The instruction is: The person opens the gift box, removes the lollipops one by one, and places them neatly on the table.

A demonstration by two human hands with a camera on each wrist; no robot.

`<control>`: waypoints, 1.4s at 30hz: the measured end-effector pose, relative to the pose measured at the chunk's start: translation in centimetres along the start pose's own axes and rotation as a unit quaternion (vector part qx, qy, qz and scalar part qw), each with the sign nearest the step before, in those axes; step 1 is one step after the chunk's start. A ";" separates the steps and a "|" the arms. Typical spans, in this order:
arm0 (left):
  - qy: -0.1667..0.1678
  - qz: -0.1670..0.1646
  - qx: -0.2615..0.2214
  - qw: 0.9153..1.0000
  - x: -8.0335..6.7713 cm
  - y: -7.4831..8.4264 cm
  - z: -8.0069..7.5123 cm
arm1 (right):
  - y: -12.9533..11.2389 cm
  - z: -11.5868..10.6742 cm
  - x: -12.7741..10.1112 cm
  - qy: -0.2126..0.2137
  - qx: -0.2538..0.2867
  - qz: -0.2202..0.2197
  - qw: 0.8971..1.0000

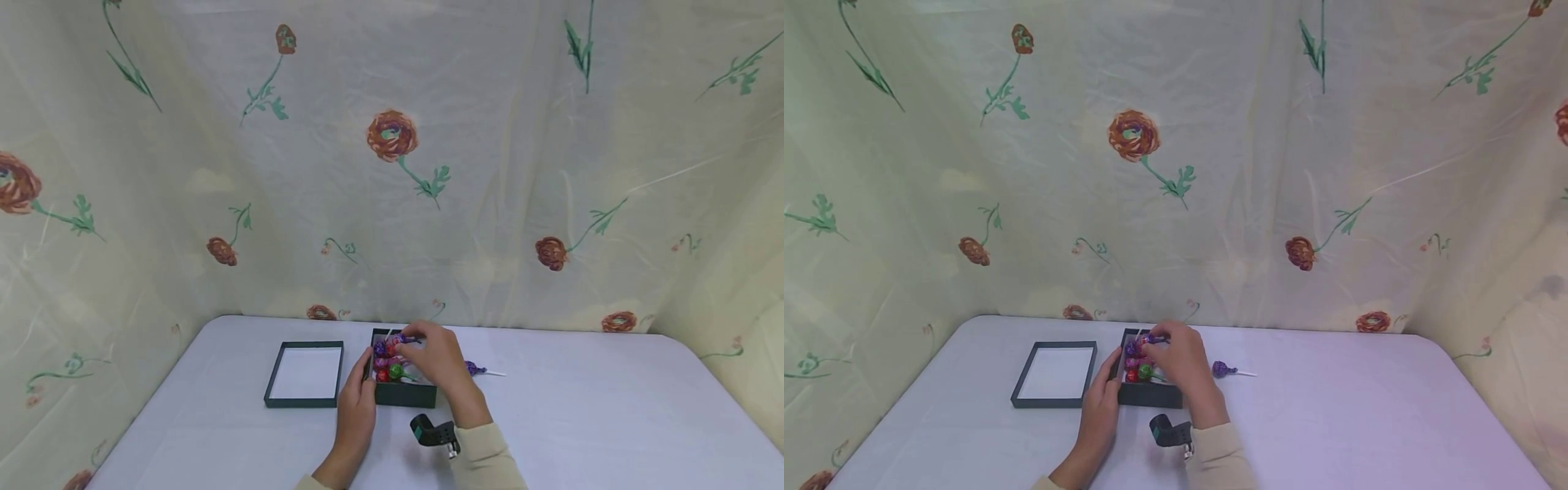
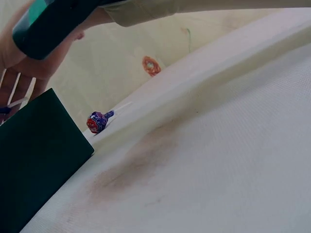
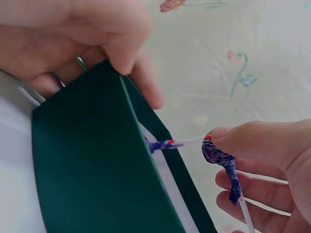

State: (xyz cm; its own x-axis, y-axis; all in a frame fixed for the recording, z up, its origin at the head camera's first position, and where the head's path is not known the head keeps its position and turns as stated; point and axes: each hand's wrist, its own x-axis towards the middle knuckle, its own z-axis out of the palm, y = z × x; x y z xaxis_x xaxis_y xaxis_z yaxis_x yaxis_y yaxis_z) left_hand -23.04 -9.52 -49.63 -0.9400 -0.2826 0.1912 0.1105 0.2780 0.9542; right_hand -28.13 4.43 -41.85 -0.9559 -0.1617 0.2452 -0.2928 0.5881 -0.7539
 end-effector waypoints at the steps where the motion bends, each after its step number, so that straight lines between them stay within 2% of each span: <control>1: 0.000 0.000 0.000 1.000 0.0 0.0 0.0 | 0.1 -0.1 0.0 0.000 0.002 0.005 1.000; 11: 0.000 -0.006 -0.004 1.000 0.0 0.2 0.1 | 1.2 -2.1 0.2 0.016 0.019 0.004 1.000; 24: 0.004 0.002 -0.009 1.000 -0.2 0.4 -0.1 | 3.1 -4.9 0.1 -0.015 -0.028 0.025 0.999; 32: -0.008 -0.011 -0.024 1.000 -0.3 0.2 0.1 | 4.4 -5.2 -0.3 -0.007 -0.037 0.033 0.999; 42: -0.004 -0.002 -0.014 1.000 0.0 0.1 -0.1 | 5.1 -5.4 -0.1 0.002 -0.027 0.038 0.999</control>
State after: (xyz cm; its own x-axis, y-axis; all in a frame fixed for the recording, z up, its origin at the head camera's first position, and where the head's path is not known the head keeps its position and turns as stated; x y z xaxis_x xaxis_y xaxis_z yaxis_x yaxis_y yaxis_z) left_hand -22.98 -9.54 -49.56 -0.9428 -0.2773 0.1853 0.1149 0.2515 0.9610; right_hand -29.43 11.78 -42.44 -0.9750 -0.1119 0.1921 -0.2186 0.6403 -0.7364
